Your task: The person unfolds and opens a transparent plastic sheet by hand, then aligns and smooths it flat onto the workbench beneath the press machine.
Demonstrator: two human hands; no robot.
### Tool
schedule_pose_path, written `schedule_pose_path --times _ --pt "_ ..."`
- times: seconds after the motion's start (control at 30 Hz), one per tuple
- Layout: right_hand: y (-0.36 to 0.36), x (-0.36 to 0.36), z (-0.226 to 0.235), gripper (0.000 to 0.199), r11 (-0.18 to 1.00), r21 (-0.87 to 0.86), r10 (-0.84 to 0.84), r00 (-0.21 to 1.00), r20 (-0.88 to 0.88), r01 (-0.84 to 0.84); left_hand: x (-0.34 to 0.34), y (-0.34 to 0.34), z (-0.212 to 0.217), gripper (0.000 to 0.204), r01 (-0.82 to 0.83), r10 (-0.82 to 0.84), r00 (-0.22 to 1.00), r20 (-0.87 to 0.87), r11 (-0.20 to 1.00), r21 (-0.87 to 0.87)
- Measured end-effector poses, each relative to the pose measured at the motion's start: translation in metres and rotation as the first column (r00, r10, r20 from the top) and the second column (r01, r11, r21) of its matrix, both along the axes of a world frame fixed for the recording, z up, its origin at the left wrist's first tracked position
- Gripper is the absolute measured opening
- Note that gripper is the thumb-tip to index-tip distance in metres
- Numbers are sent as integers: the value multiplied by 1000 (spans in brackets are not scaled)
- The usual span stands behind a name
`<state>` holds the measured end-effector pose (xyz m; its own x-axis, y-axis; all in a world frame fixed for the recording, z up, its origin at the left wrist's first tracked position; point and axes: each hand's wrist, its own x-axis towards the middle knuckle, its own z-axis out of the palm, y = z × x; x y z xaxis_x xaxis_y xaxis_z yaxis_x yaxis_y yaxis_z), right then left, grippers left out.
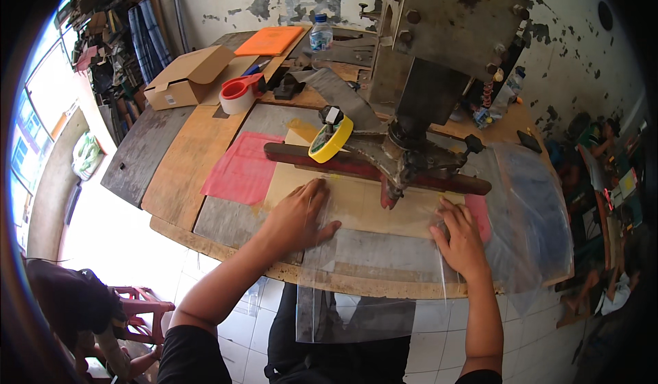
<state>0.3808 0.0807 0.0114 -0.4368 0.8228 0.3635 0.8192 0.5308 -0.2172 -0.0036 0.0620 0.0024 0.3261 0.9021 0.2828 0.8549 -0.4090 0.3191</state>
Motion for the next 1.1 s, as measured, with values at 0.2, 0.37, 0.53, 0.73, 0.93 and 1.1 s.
schedule_pose_path --times 0.2,0.37,0.53,0.73,0.93,1.1 --pt "3 2 0 36 1000 -1 17 1000 -4 -17 1 1 3 70 2 -2 1000 6 1000 1" --pt "3 3 4 37 1000 2 23 1000 -6 -23 2 1 7 69 9 -9 1000 19 1000 0" --pt "3 3 6 38 999 20 26 1000 0 -26 3 -1 11 70 13 -13 1000 27 1000 14" --pt "-3 7 4 38 1000 10 29 1000 10 -29 3 -4 9 66 1 -4 998 57 999 38" --pt "-32 8 -3 47 998 -62 -25 989 -143 16 -12 -26 12 41 -16 28 985 172 998 -67" --pt "-67 12 -8 39 996 -34 -90 943 -319 83 -20 -66 0 28 -70 49 935 350 996 47"
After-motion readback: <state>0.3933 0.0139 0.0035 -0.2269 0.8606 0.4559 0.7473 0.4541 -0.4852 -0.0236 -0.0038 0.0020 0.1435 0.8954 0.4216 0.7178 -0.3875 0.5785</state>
